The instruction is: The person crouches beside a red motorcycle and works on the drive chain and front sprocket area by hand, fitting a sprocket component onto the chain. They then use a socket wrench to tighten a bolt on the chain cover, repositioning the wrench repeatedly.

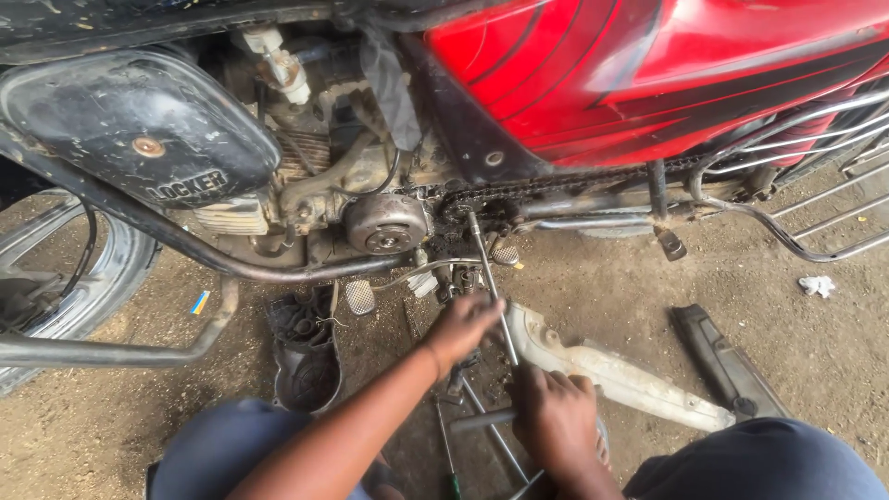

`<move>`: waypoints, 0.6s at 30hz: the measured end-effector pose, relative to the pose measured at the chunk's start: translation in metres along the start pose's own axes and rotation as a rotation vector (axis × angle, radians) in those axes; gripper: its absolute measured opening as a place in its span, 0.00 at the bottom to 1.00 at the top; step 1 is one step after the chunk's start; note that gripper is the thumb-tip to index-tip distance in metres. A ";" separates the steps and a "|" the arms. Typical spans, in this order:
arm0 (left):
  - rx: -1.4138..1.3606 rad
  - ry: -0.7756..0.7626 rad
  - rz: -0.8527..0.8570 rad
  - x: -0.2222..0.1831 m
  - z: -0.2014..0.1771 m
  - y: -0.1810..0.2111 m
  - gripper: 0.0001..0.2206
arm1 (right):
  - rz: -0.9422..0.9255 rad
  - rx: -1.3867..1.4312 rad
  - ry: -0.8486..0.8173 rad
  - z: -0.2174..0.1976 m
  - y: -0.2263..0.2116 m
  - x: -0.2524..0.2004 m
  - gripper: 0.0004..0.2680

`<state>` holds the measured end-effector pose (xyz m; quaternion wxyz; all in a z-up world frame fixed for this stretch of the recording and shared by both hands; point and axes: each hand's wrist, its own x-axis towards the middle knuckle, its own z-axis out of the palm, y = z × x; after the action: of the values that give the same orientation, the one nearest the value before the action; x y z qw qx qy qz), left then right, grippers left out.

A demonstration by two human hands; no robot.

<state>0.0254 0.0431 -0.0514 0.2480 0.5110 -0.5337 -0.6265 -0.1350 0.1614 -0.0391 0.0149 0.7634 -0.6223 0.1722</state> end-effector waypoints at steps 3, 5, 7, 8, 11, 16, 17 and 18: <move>-0.264 -0.221 0.056 -0.033 0.008 -0.029 0.16 | 0.048 0.116 0.056 0.021 0.008 -0.007 0.06; -0.691 -0.302 -0.032 -0.054 0.035 -0.038 0.15 | 0.068 0.179 0.052 0.023 0.009 -0.010 0.06; -1.118 -0.375 -0.122 -0.069 0.045 -0.033 0.16 | 0.089 0.245 0.048 0.026 0.008 -0.011 0.07; -1.103 -0.343 -0.152 -0.073 0.043 -0.024 0.15 | 0.120 0.308 0.029 0.028 0.007 -0.011 0.08; -1.151 -0.281 -0.165 -0.071 0.053 -0.025 0.14 | 0.166 0.423 -0.012 0.026 0.007 -0.012 0.11; -1.222 -0.178 -0.153 -0.063 0.066 -0.033 0.09 | 0.276 0.567 -0.060 0.031 0.008 -0.012 0.12; -1.216 -0.149 -0.186 -0.062 0.068 -0.036 0.07 | 0.336 0.621 -0.101 0.030 0.007 -0.011 0.11; -1.209 -0.119 -0.218 -0.060 0.070 -0.040 0.05 | 0.395 0.674 -0.144 0.030 0.005 -0.011 0.10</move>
<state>-0.0070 0.1358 -0.0716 0.3981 0.2960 -0.0419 -0.8673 -0.1342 0.1632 -0.0713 -0.3136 0.6011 -0.6653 0.3126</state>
